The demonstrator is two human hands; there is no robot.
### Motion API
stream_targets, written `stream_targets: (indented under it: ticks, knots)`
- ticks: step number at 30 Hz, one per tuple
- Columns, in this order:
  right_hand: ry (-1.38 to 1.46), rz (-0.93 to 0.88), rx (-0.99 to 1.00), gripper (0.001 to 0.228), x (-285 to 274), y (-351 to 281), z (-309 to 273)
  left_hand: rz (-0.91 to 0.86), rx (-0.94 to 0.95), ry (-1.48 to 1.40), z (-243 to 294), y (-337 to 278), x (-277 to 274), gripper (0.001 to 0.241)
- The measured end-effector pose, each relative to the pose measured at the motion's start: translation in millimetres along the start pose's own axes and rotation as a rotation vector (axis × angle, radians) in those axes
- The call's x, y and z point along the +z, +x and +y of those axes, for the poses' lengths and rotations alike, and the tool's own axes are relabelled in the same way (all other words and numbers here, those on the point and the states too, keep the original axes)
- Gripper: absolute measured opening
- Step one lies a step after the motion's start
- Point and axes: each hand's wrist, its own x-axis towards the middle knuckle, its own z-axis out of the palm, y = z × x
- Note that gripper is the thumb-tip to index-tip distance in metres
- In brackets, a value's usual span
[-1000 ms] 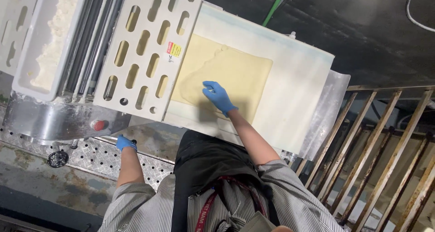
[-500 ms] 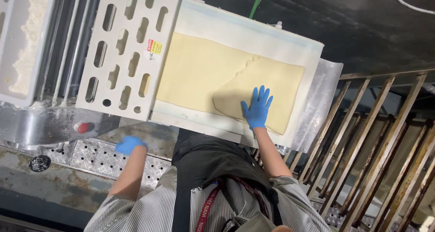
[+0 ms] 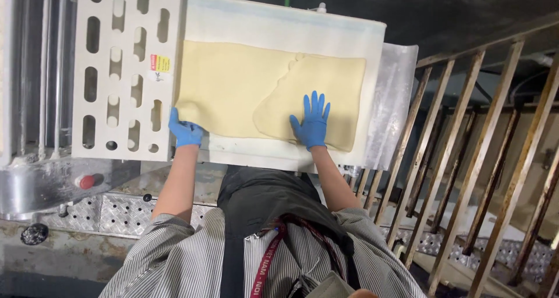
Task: Flattening a large piece of dough using an industrial dough sheeter machine.
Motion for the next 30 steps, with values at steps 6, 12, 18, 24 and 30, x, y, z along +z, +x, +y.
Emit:
stream_targets:
  ticks: [6, 12, 18, 24, 30]
  knots:
    - [0.449, 0.024, 0.123, 0.059, 53, -6, 82, -0.243, 0.213, 0.244, -65, -27, 110, 0.046]
    - [1.440, 0.129, 0.630, 0.060, -5, -42, 72, -0.861, 0.760, 1.822, -167, -137, 163, 0.041]
    - [1.798, 0.299, 0.756, 0.064, 83, -93, 132, -1.479, 0.496, 2.292, -204, -145, 241, 0.036]
    - [1.393, 0.221, 0.887, 0.074, 41, -73, 102, -1.526, 1.278, 2.017, -262, -13, 321, 0.049]
    - [0.956, 0.061, 0.945, 0.071, 20, -42, 100, -1.632, 0.934, 2.237, -257, -6, 354, 0.066]
